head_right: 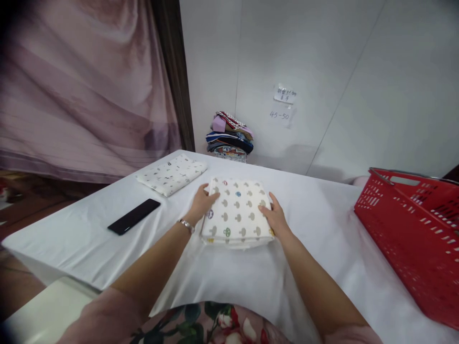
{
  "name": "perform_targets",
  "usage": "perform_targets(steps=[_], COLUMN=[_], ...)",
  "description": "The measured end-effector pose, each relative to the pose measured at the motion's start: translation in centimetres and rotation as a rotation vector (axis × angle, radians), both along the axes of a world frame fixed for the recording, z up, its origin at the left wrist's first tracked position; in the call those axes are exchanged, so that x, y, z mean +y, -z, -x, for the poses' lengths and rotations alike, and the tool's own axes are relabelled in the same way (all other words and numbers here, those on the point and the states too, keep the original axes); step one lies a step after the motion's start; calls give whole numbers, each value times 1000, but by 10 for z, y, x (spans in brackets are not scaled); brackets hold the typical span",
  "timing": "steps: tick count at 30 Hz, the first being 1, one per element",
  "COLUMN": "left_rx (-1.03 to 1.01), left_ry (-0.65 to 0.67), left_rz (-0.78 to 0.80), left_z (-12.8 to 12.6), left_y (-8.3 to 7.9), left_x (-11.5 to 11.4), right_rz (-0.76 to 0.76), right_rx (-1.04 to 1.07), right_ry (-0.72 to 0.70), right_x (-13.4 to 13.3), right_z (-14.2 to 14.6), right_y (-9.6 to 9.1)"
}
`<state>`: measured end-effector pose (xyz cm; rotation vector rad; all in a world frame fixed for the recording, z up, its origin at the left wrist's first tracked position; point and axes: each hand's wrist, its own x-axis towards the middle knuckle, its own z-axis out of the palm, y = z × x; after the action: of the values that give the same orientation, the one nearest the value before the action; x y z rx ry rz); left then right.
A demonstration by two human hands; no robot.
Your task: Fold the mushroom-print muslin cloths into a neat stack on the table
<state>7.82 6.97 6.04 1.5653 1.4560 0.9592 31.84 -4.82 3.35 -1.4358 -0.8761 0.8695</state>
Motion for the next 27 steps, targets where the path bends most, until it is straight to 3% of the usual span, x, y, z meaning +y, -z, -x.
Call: perform_targets(steps=[2,6,12,16,18,21,24,27], left_rx=[11,56,183,228,200,214,324,449], left_ry=[-17,-17,127,121,94,81,235,429], left_rz=[21,256,260,198,115,-197,-513,-611], left_z=[-1,2,15,19,22,29,36,38], left_y=[-6,3,29,38,43,50,52,50], left_x=[20,35,10,-4,-11,-26,-41,-48], right_rz=[22,317,449,431,409,245,-13,-163], right_rx=[-43,-254,-260,-183,-256,-511,-756,-952], right_ry=[30,56,-31,-92,-80,21,3,-172], right_x=[21,48,39,26,19,2,-14,-21], right_z=[0,-1,-7,-10,-11,-12,-12,-11], right_y=[-3,-2,5,12,17,25,29,29])
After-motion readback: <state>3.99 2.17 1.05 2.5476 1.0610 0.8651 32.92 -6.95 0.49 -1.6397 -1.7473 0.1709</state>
